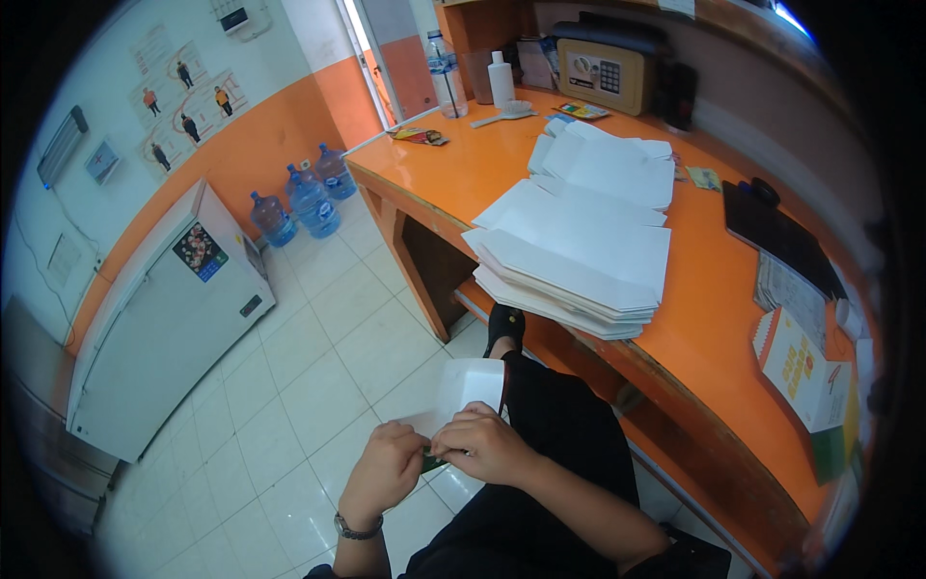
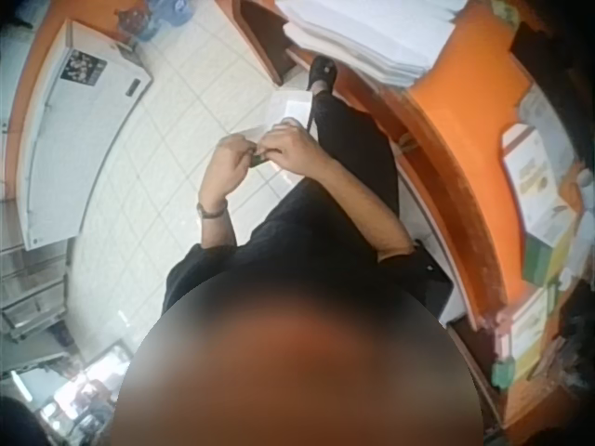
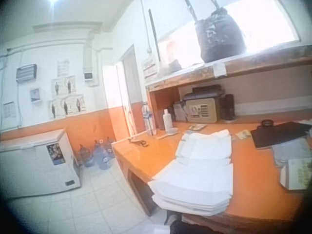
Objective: The person sits at an orange desk and folds flat white paper sheets into small boxes, then inserts colorful printed inserts into each box. They repeatedly pick a sheet, fold it into a box shape, place an insert inside, and set the finished box on the desk. A cat briefly enters the scene and the person reaches toward it before resuming assembly.
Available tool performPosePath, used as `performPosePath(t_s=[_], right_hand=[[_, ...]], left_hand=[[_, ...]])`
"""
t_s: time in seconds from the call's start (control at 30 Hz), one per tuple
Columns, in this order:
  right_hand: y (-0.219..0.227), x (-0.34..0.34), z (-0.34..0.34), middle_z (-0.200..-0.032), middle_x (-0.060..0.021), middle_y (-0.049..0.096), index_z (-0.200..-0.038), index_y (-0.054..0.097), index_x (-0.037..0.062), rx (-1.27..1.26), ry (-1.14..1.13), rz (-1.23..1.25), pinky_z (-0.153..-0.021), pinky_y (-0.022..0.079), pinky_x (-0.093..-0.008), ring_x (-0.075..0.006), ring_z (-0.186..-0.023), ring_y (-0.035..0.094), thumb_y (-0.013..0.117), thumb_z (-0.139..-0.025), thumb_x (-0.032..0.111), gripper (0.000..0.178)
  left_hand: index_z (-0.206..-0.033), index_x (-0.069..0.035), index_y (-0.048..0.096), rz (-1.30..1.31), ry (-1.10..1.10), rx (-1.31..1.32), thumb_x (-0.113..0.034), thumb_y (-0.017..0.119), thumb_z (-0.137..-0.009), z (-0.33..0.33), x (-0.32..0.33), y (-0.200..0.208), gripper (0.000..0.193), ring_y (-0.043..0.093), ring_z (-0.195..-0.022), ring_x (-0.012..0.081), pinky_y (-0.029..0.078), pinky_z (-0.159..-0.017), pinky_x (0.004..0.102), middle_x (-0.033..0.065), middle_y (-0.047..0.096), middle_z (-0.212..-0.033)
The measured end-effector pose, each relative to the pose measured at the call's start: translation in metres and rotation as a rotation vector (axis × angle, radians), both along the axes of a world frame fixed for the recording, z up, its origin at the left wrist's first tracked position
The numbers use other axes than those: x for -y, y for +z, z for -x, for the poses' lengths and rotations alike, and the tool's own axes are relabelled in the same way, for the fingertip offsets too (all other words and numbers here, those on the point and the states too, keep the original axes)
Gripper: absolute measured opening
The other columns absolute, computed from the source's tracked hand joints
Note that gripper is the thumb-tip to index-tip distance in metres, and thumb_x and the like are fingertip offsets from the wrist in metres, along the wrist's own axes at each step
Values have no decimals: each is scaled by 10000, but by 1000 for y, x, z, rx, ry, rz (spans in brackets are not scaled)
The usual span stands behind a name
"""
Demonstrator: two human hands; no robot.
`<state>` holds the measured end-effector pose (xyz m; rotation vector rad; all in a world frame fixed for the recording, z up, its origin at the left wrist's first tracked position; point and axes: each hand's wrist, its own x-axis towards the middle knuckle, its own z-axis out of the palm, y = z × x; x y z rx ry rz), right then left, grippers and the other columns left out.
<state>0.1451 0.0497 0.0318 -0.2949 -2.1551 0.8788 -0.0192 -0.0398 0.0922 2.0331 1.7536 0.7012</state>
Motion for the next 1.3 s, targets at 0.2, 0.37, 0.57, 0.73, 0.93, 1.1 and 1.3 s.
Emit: performPosePath(t_s=[0.2, 0.37, 0.57, 0.73, 0.93, 1.1, 1.3], right_hand=[[2, 6, 1, -882, -86, 635, -844, 670, 58, 48, 8, 364, -816, 446, -380, -273, -823, 632, 674, -793, 68, 53], [15, -4, -8, -945, -68, 639, -981, 673, 88, 31, -129, 84, -873, 419, -406, -253, -927, 618, 657, -844, 140, 148], [26, -24, -31, -1050, -90, 640, -1118, 656, 101, 220, 14, 147, -1066, 292, -435, -263, -1079, 567, 689, -830, 250, 325], [25, -24, -27, -1100, -122, 628, -1149, 640, 52, 289, 231, 450, -988, 400, -361, -260, -1085, 568, 645, -852, 118, 304], [24, -28, -28, -1029, -81, 645, -1150, 625, 21, 444, 344, 573, -844, 465, -278, -166, -941, 593, 624, -885, 80, 272], [23, -30, -30, -981, -45, 646, -1115, 618, 10, 381, 393, 697, -837, 454, -263, -121, -906, 578, 621, -905, 105, 231], [16, -32, -28, -1003, -74, 649, -1103, 618, 30, 296, 448, 744, -878, 459, -294, -153, -948, 596, 592, -915, 93, 200]], left_hand=[[-751, 13, 594, -86, -83, 34, -66, 542, -810, -3, -2, 3, 112, 517, -690, 345, 433, -686, 398, 155, 549, -692], [-747, 21, 546, 11, 81, 106, -166, 534, -900, 16, -1, 3, 241, 498, -660, 343, 418, -625, 386, 160, 514, -683], [-679, -63, 538, 86, 349, 722, -234, 505, -958, 66, 6, -10, 330, 423, -624, 52, 309, -557, 249, -57, 473, -631], [-696, -43, 577, 72, 537, 811, -282, 491, -953, 89, 7, -25, 361, 426, -596, 75, 321, -567, 259, -28, 507, -612], [-858, 6, 638, -46, 623, 594, -347, 467, -976, 89, -4, -25, 410, 560, -777, 159, 413, -719, 286, 70, 632, -809], [-1128, -62, 648, -373, 221, 255, -301, 527, -943, 46, -4, -15, 325, 516, -1219, 281, 284, -1085, 460, 105, 623, -1167], [-1001, -103, 682, -60, -125, 141, -232, 608, -895, 16, -2, -6, 183, 499, -1251, 285, 106, -1119, 597, 30, 666, -1026]])
